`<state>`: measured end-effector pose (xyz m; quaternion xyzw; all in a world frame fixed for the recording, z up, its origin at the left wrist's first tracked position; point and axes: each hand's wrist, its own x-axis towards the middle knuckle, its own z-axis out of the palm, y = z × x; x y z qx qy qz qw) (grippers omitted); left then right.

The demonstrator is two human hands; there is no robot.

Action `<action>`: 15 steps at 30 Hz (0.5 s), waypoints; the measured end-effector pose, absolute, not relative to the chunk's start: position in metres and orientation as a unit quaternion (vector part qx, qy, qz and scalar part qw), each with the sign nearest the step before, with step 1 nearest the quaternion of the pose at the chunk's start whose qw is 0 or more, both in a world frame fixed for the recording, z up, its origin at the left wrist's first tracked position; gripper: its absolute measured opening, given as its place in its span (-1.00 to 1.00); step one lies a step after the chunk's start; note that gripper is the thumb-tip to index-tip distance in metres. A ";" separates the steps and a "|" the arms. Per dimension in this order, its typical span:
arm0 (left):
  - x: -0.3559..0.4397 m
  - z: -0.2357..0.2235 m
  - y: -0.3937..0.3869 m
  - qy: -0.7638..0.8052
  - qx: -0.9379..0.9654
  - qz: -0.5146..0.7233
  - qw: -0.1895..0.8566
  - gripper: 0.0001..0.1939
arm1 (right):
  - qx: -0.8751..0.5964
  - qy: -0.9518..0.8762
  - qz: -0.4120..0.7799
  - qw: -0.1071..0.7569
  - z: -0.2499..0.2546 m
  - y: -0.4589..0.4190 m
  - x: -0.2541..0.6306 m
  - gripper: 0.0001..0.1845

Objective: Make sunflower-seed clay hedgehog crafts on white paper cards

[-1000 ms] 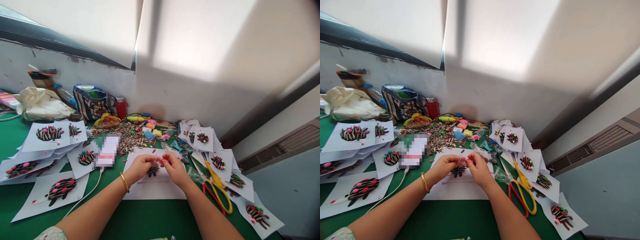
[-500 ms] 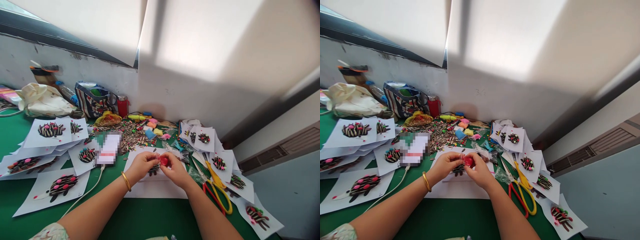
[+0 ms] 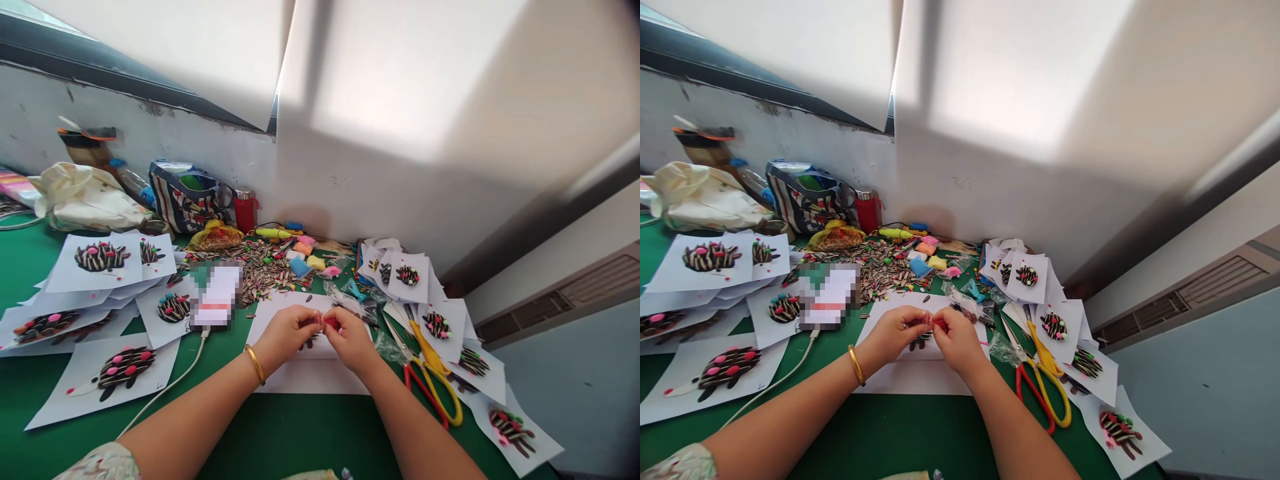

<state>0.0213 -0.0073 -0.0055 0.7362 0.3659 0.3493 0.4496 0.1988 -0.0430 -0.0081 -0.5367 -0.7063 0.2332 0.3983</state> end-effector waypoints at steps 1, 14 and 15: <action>0.021 -0.006 -0.007 0.369 0.734 0.350 0.449 -0.82 | -0.535 -0.700 0.250 0.402 -0.009 -0.043 0.198 -0.95; 0.021 -0.005 -0.009 0.361 0.712 0.396 0.453 -0.80 | -0.478 -0.594 0.402 0.507 -0.008 -0.039 0.196 -0.81; 0.021 -0.006 -0.010 0.361 0.709 0.389 0.465 -0.79 | -0.483 -0.599 0.389 0.507 -0.009 -0.039 0.196 -0.83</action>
